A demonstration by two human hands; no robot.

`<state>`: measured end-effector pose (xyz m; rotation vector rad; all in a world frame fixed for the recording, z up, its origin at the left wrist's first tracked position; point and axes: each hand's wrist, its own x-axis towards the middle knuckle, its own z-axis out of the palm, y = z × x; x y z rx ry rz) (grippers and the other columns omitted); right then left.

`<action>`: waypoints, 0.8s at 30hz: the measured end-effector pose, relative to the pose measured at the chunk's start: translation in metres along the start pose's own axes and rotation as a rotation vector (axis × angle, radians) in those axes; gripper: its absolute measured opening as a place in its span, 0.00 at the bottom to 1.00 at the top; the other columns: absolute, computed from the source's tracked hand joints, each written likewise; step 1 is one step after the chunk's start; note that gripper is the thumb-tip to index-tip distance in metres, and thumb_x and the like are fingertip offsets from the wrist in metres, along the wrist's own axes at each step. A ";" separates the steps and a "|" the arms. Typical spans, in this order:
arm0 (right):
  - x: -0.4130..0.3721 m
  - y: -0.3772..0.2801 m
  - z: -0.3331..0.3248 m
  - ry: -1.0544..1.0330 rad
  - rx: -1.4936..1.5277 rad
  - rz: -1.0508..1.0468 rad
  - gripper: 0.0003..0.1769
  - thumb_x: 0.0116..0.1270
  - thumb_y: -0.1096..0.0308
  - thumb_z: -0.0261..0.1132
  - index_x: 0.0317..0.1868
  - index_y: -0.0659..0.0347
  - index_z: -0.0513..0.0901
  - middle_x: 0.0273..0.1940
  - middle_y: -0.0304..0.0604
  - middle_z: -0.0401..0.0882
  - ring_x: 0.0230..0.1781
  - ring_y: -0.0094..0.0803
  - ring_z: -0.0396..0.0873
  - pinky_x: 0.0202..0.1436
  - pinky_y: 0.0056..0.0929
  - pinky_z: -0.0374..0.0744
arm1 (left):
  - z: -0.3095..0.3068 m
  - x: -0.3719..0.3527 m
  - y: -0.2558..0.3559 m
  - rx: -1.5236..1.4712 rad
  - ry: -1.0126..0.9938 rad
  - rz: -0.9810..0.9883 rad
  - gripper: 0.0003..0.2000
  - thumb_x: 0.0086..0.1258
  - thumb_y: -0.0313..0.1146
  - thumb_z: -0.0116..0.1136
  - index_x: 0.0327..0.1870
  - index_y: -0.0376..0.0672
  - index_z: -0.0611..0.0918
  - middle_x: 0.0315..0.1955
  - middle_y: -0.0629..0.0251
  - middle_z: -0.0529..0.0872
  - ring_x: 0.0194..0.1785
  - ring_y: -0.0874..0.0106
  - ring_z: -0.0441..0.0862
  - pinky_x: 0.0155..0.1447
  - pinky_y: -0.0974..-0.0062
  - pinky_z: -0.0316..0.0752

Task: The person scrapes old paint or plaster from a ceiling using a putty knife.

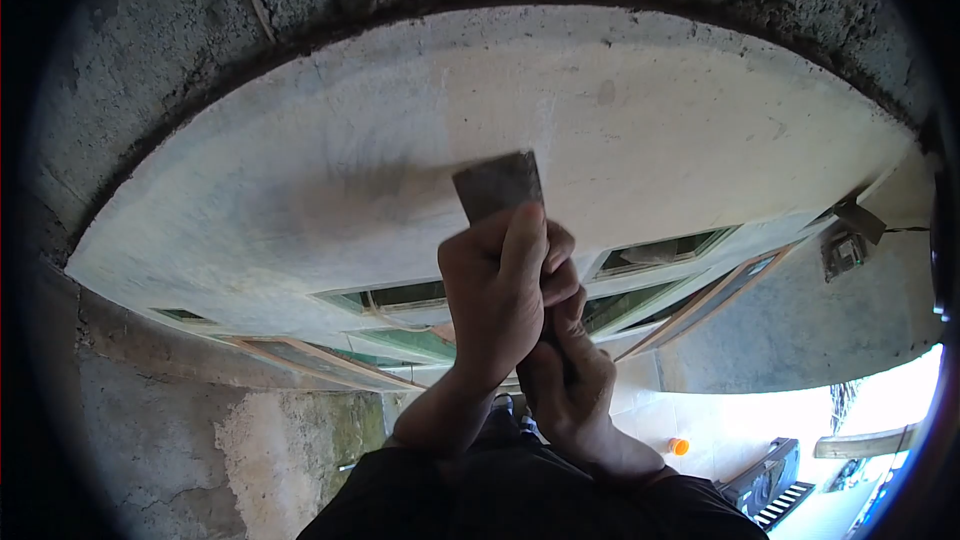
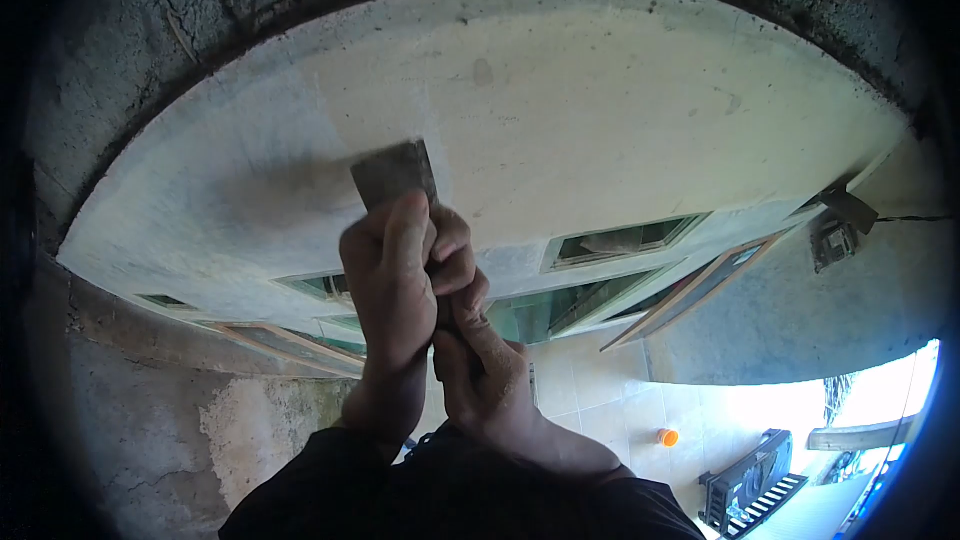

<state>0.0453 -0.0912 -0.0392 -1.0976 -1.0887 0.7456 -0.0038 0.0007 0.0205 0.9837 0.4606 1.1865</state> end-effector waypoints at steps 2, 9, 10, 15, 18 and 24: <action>0.007 -0.007 0.000 0.006 0.039 0.008 0.27 0.66 0.83 0.53 0.66 0.70 0.64 0.27 0.43 0.78 0.24 0.19 0.73 0.27 0.20 0.73 | 0.011 0.006 0.009 -0.029 -0.009 0.022 0.19 0.75 0.33 0.46 0.19 0.34 0.71 0.15 0.68 0.70 0.14 0.83 0.63 0.15 0.80 0.66; 0.006 -0.008 -0.001 0.008 -0.021 -0.077 0.27 0.67 0.84 0.51 0.67 0.73 0.61 0.34 0.48 0.80 0.25 0.20 0.73 0.27 0.20 0.74 | 0.006 0.003 0.005 0.023 -0.001 -0.016 0.19 0.75 0.33 0.46 0.19 0.34 0.71 0.15 0.69 0.70 0.14 0.83 0.65 0.16 0.80 0.67; 0.010 -0.013 -0.001 0.014 0.050 -0.045 0.27 0.67 0.84 0.50 0.67 0.74 0.61 0.33 0.47 0.79 0.25 0.20 0.73 0.27 0.20 0.74 | 0.013 0.007 0.011 -0.003 -0.018 0.003 0.19 0.75 0.33 0.46 0.19 0.35 0.71 0.14 0.69 0.70 0.14 0.83 0.65 0.16 0.80 0.67; -0.005 -0.008 -0.002 -0.013 0.138 0.058 0.26 0.67 0.84 0.49 0.66 0.74 0.62 0.29 0.45 0.78 0.24 0.20 0.73 0.27 0.21 0.74 | 0.006 -0.001 0.001 -0.007 0.003 -0.018 0.19 0.75 0.33 0.46 0.18 0.35 0.70 0.13 0.69 0.69 0.13 0.83 0.64 0.15 0.80 0.67; -0.002 -0.018 -0.001 0.000 0.145 0.052 0.26 0.66 0.84 0.49 0.66 0.74 0.62 0.32 0.46 0.79 0.25 0.21 0.74 0.28 0.21 0.74 | 0.010 0.001 0.007 -0.001 -0.015 -0.025 0.20 0.75 0.35 0.46 0.18 0.38 0.67 0.15 0.68 0.68 0.13 0.82 0.63 0.14 0.79 0.67; 0.002 -0.002 -0.001 0.007 0.078 -0.003 0.26 0.66 0.84 0.50 0.66 0.73 0.62 0.38 0.48 0.80 0.27 0.20 0.74 0.27 0.21 0.74 | 0.007 0.004 0.001 -0.012 -0.031 0.019 0.20 0.75 0.36 0.47 0.18 0.39 0.67 0.15 0.68 0.68 0.13 0.82 0.62 0.14 0.79 0.66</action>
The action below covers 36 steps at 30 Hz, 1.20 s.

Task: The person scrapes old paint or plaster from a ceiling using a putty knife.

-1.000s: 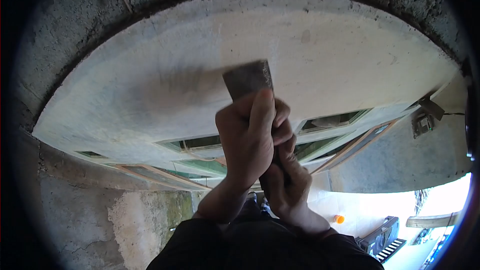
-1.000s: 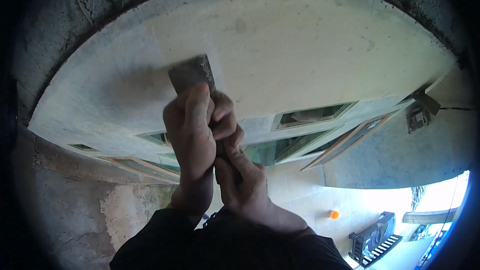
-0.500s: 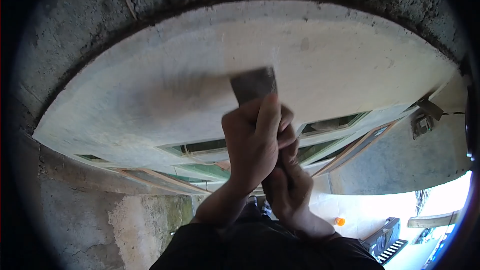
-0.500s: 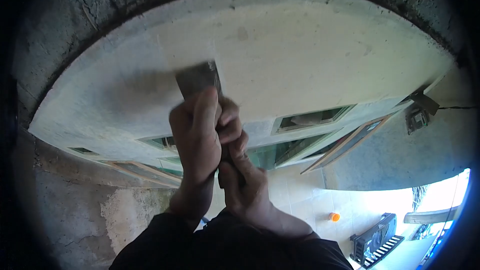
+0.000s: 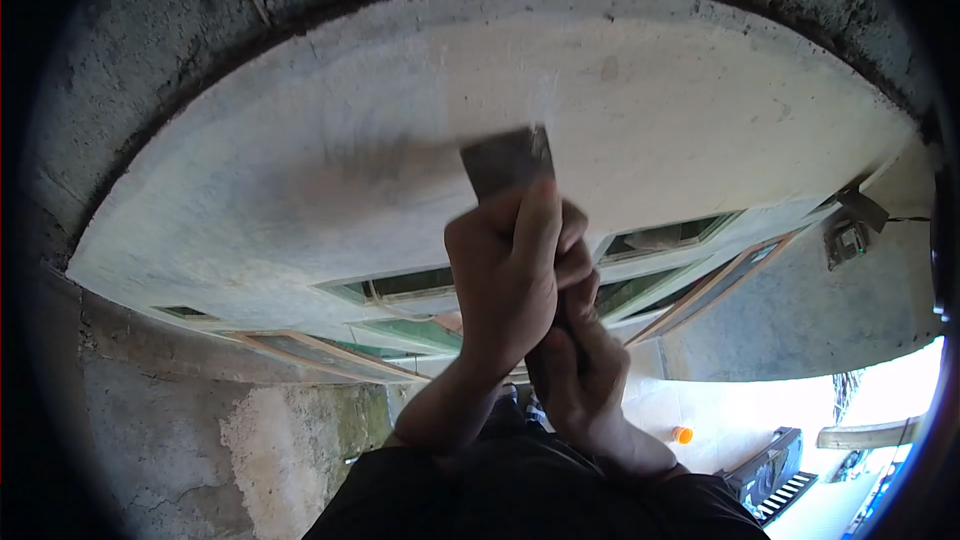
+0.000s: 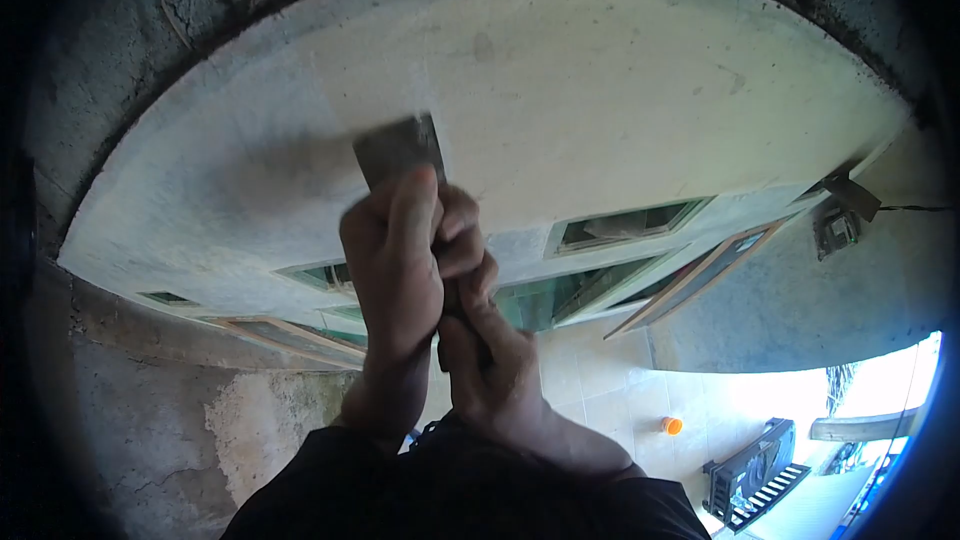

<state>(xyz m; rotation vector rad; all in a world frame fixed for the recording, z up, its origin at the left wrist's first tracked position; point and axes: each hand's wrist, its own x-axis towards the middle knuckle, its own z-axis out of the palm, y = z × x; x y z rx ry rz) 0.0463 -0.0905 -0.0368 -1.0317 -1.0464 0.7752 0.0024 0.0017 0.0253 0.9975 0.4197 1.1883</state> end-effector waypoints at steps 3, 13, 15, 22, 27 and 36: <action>0.004 -0.011 0.003 0.034 0.044 -0.024 0.26 0.67 0.83 0.50 0.66 0.73 0.61 0.32 0.45 0.79 0.26 0.20 0.74 0.27 0.20 0.74 | 0.007 0.000 0.008 -0.025 0.021 -0.012 0.20 0.75 0.34 0.47 0.19 0.35 0.71 0.13 0.70 0.68 0.13 0.83 0.64 0.15 0.80 0.66; 0.000 -0.010 0.002 0.013 0.017 0.050 0.27 0.66 0.84 0.50 0.67 0.71 0.62 0.37 0.49 0.81 0.26 0.20 0.73 0.28 0.21 0.74 | 0.001 -0.001 0.002 -0.006 0.011 -0.006 0.21 0.75 0.35 0.46 0.18 0.35 0.70 0.11 0.70 0.66 0.13 0.83 0.63 0.15 0.80 0.66; 0.003 -0.007 0.002 0.019 -0.065 -0.085 0.27 0.67 0.84 0.50 0.68 0.68 0.62 0.42 0.50 0.82 0.26 0.19 0.72 0.28 0.21 0.74 | 0.002 0.001 0.005 0.030 -0.005 0.016 0.21 0.75 0.35 0.46 0.18 0.35 0.70 0.12 0.70 0.67 0.13 0.83 0.62 0.15 0.80 0.65; 0.006 -0.019 0.002 0.017 0.012 -0.006 0.28 0.68 0.82 0.51 0.68 0.69 0.60 0.31 0.46 0.80 0.24 0.20 0.73 0.27 0.20 0.74 | 0.011 0.005 0.016 -0.019 0.012 -0.005 0.19 0.74 0.32 0.47 0.19 0.35 0.71 0.14 0.70 0.69 0.13 0.83 0.64 0.15 0.81 0.64; 0.001 -0.014 0.005 0.016 -0.034 -0.083 0.28 0.68 0.81 0.51 0.68 0.70 0.60 0.26 0.43 0.77 0.23 0.20 0.72 0.27 0.21 0.73 | 0.004 -0.001 0.010 0.000 0.022 -0.012 0.19 0.74 0.33 0.47 0.19 0.35 0.71 0.14 0.70 0.69 0.14 0.83 0.64 0.16 0.80 0.65; 0.004 -0.015 0.007 0.057 -0.012 -0.052 0.27 0.67 0.81 0.52 0.68 0.70 0.62 0.28 0.44 0.79 0.23 0.18 0.71 0.26 0.20 0.73 | 0.005 0.002 0.013 0.011 0.021 0.008 0.19 0.74 0.33 0.47 0.18 0.36 0.70 0.14 0.70 0.68 0.14 0.83 0.63 0.15 0.81 0.65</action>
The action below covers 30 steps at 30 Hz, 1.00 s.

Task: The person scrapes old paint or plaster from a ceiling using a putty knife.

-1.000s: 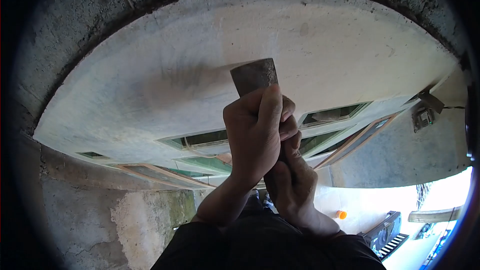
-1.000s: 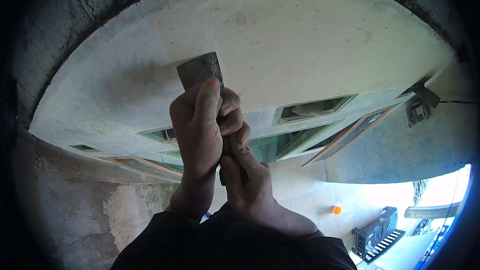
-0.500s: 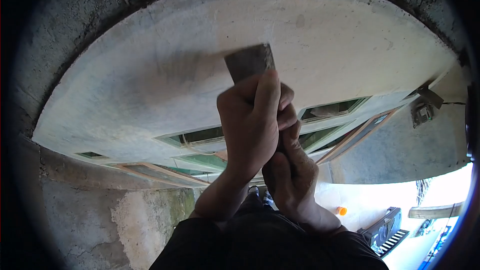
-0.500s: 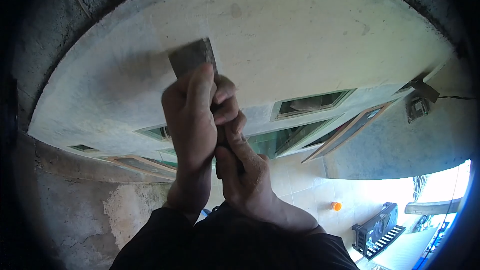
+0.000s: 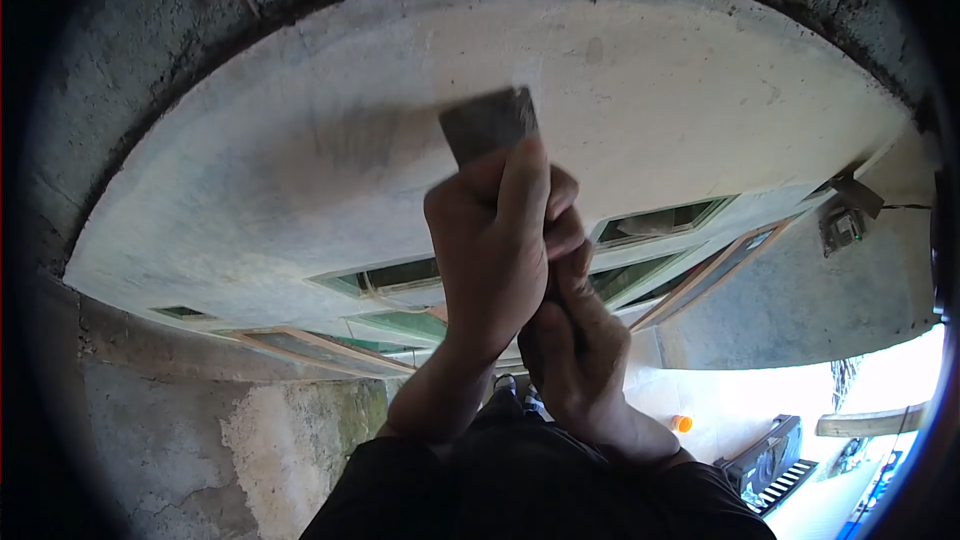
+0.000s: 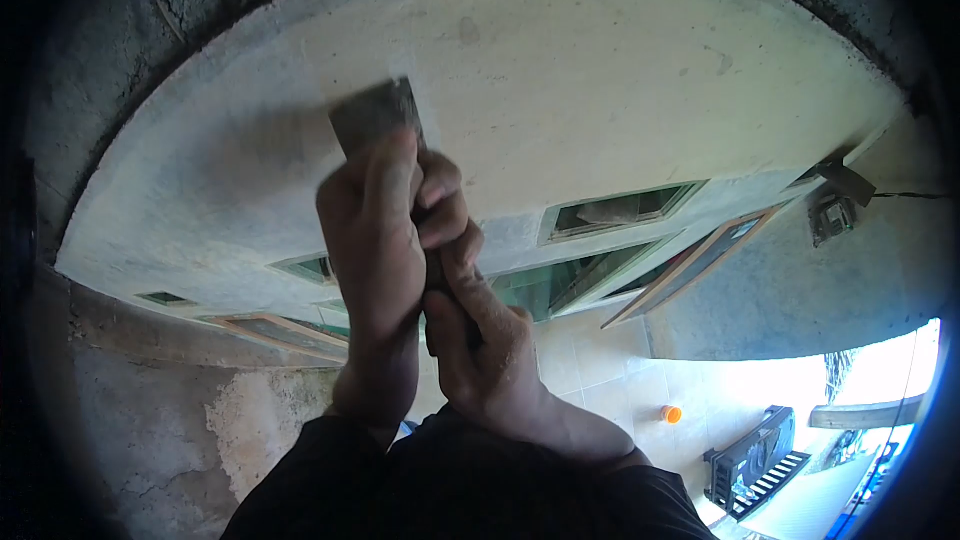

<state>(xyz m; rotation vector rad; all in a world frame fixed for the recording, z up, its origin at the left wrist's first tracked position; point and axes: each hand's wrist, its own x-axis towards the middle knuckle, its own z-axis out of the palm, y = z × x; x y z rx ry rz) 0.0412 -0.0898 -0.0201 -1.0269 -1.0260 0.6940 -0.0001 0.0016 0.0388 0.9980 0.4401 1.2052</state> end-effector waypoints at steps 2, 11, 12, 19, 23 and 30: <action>0.006 -0.007 -0.002 -0.029 0.018 0.004 0.27 0.68 0.81 0.52 0.68 0.70 0.61 0.29 0.44 0.79 0.23 0.18 0.72 0.26 0.20 0.73 | 0.007 0.005 0.009 -0.030 -0.009 0.013 0.19 0.74 0.33 0.46 0.18 0.35 0.70 0.14 0.70 0.68 0.14 0.83 0.63 0.15 0.80 0.64; 0.014 -0.010 0.001 -0.056 0.067 -0.080 0.27 0.69 0.81 0.49 0.69 0.70 0.59 0.28 0.42 0.79 0.24 0.18 0.71 0.27 0.19 0.73 | 0.015 0.009 0.021 -0.007 -0.018 0.040 0.19 0.74 0.32 0.47 0.18 0.35 0.71 0.14 0.70 0.69 0.14 0.84 0.65 0.17 0.83 0.62; 0.011 -0.013 0.005 -0.019 0.073 -0.066 0.27 0.69 0.81 0.49 0.69 0.70 0.59 0.27 0.41 0.78 0.23 0.18 0.70 0.26 0.19 0.72 | 0.012 0.006 0.016 0.008 0.011 0.018 0.19 0.73 0.32 0.47 0.18 0.35 0.71 0.14 0.70 0.69 0.14 0.83 0.65 0.18 0.84 0.62; 0.023 -0.020 0.001 -0.064 0.134 -0.058 0.25 0.70 0.81 0.49 0.67 0.73 0.60 0.29 0.42 0.78 0.24 0.17 0.70 0.27 0.18 0.72 | 0.020 0.010 0.026 0.032 -0.002 0.051 0.19 0.73 0.32 0.47 0.18 0.35 0.70 0.14 0.70 0.69 0.14 0.83 0.65 0.17 0.82 0.61; 0.007 -0.008 -0.005 -0.062 0.066 -0.024 0.25 0.70 0.81 0.50 0.67 0.71 0.61 0.29 0.41 0.77 0.23 0.17 0.70 0.26 0.18 0.71 | 0.012 0.007 0.012 0.044 -0.002 0.049 0.19 0.73 0.33 0.46 0.18 0.36 0.70 0.13 0.70 0.68 0.14 0.82 0.65 0.17 0.81 0.64; 0.015 -0.023 -0.008 -0.085 0.090 -0.058 0.25 0.70 0.81 0.50 0.67 0.71 0.61 0.32 0.42 0.78 0.23 0.17 0.70 0.26 0.18 0.71 | 0.020 0.004 0.017 0.060 0.038 0.042 0.19 0.74 0.33 0.47 0.18 0.36 0.70 0.13 0.71 0.69 0.14 0.83 0.65 0.16 0.81 0.63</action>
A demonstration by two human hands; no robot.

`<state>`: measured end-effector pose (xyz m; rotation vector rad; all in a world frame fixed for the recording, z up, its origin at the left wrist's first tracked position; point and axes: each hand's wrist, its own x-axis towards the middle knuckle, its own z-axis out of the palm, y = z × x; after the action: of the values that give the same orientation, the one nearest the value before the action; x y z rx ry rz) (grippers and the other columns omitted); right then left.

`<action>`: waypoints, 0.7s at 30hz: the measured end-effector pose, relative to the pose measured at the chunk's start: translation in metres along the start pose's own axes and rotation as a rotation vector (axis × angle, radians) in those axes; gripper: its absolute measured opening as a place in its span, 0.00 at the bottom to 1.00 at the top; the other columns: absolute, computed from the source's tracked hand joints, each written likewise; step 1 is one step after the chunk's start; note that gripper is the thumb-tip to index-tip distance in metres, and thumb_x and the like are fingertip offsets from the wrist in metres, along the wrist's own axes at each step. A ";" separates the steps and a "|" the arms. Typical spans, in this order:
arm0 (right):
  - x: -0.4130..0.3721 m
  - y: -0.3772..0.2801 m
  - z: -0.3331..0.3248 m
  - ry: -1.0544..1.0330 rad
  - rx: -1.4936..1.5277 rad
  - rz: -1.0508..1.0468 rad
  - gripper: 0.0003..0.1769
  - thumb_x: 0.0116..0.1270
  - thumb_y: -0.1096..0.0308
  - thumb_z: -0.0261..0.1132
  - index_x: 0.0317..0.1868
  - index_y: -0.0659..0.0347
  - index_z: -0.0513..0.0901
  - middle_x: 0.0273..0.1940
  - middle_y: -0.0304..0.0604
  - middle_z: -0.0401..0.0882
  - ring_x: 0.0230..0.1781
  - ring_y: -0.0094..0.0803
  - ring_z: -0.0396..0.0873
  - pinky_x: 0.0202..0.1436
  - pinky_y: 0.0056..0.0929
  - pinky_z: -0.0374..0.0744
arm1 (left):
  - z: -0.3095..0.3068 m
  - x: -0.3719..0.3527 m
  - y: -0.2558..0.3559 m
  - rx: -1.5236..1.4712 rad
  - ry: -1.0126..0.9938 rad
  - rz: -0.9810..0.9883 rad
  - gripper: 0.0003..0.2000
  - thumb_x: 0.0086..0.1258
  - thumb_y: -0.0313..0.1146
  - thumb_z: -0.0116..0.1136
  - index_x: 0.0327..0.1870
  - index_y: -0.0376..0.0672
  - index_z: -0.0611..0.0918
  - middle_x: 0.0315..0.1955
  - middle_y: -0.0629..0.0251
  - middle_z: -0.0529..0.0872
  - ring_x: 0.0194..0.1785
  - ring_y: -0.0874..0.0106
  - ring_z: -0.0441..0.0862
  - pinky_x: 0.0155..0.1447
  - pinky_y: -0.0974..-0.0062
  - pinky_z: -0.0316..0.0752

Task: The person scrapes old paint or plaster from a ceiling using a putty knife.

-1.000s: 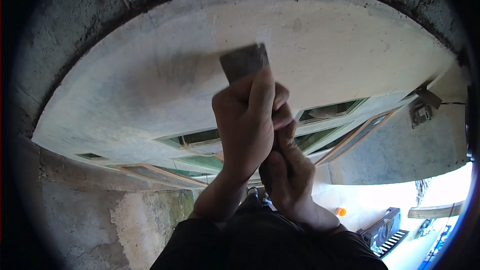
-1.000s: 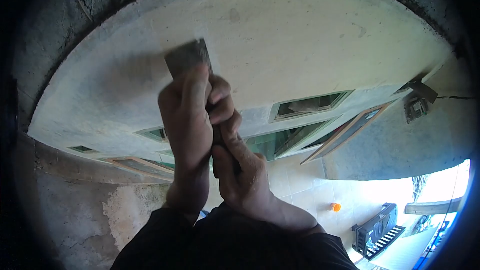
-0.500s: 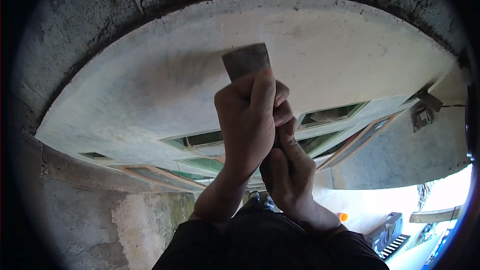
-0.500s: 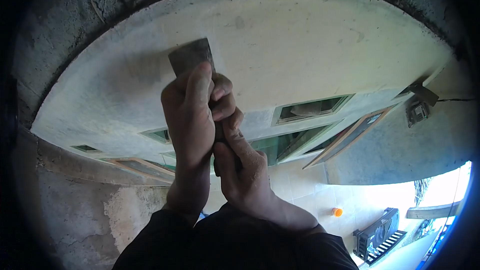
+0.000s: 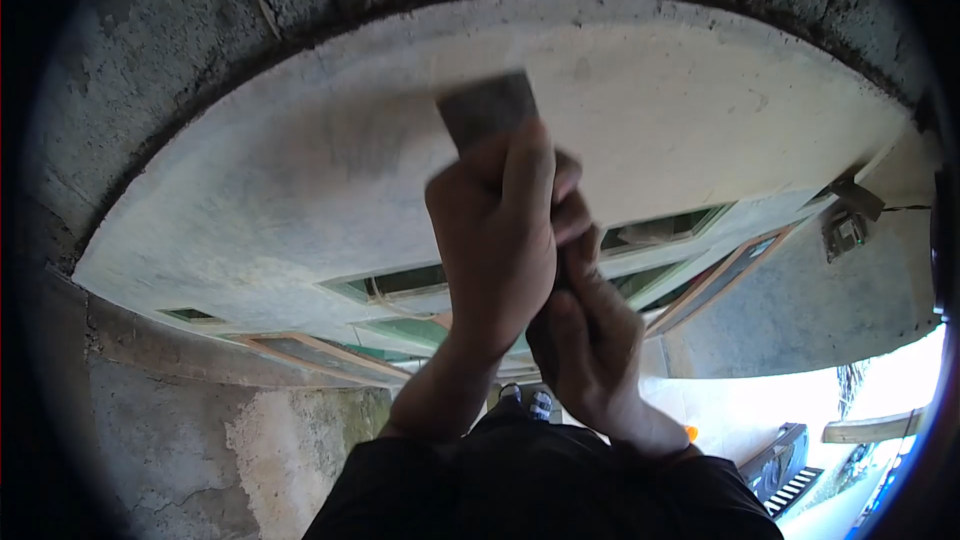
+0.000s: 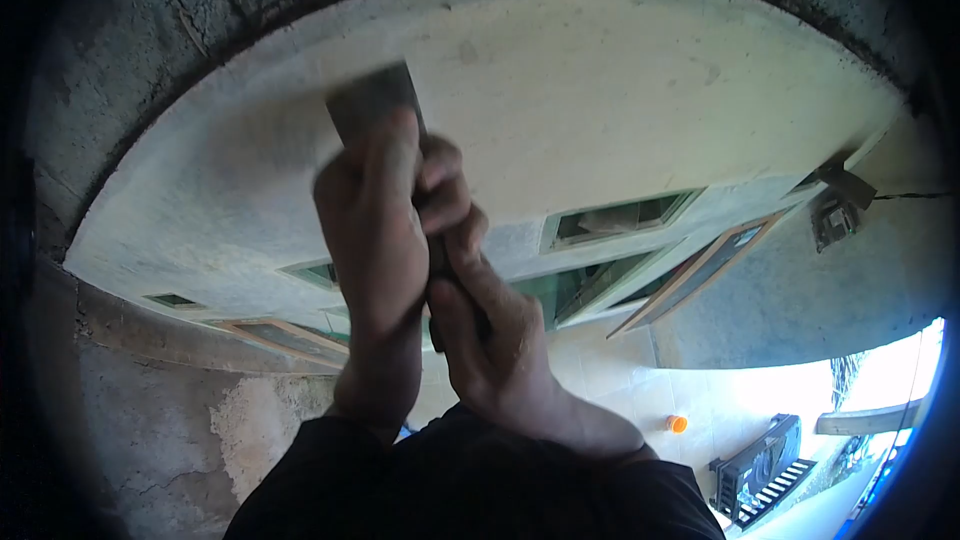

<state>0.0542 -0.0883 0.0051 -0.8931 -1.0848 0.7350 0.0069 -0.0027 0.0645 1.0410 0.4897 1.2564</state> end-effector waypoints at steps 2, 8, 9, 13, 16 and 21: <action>-0.004 0.009 -0.003 -0.021 -0.013 -0.022 0.25 0.70 0.80 0.50 0.68 0.70 0.61 0.32 0.42 0.78 0.23 0.17 0.70 0.26 0.18 0.71 | -0.001 0.002 -0.002 -0.031 -0.019 0.017 0.19 0.74 0.33 0.47 0.18 0.36 0.70 0.13 0.71 0.68 0.14 0.83 0.65 0.16 0.81 0.63; -0.006 0.008 0.000 0.005 0.014 0.024 0.26 0.70 0.81 0.49 0.68 0.70 0.60 0.32 0.43 0.79 0.25 0.17 0.70 0.27 0.18 0.71 | 0.000 0.001 -0.002 -0.061 -0.005 -0.005 0.20 0.74 0.35 0.47 0.18 0.36 0.70 0.14 0.71 0.68 0.14 0.83 0.64 0.16 0.81 0.63; -0.005 0.008 0.000 -0.001 0.008 0.013 0.27 0.70 0.81 0.49 0.69 0.69 0.60 0.32 0.43 0.78 0.25 0.17 0.70 0.26 0.18 0.71 | -0.001 0.000 -0.004 -0.066 -0.015 0.010 0.20 0.74 0.35 0.47 0.18 0.36 0.70 0.14 0.71 0.68 0.14 0.83 0.64 0.16 0.81 0.63; 0.011 -0.008 -0.001 -0.024 0.027 0.061 0.26 0.69 0.81 0.50 0.68 0.70 0.60 0.34 0.46 0.80 0.26 0.17 0.71 0.28 0.18 0.72 | 0.006 0.008 0.011 -0.046 -0.012 -0.018 0.20 0.74 0.35 0.47 0.18 0.35 0.70 0.14 0.70 0.68 0.14 0.83 0.64 0.16 0.80 0.64; 0.000 -0.003 0.001 -0.005 -0.020 0.074 0.26 0.69 0.80 0.51 0.68 0.70 0.61 0.31 0.45 0.79 0.25 0.17 0.70 0.27 0.18 0.71 | 0.003 0.006 0.007 -0.064 -0.032 0.039 0.20 0.74 0.34 0.47 0.18 0.36 0.70 0.14 0.70 0.68 0.14 0.83 0.64 0.17 0.81 0.64; 0.008 -0.006 -0.001 -0.016 -0.020 0.067 0.26 0.69 0.81 0.51 0.67 0.70 0.62 0.26 0.40 0.74 0.23 0.16 0.69 0.25 0.18 0.70 | 0.002 0.007 0.008 -0.058 0.004 -0.002 0.20 0.74 0.34 0.47 0.17 0.37 0.69 0.14 0.71 0.68 0.14 0.83 0.64 0.18 0.82 0.61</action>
<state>0.0576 -0.0847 0.0133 -0.9461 -1.0822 0.7885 0.0057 0.0028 0.0738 0.9890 0.4545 1.2641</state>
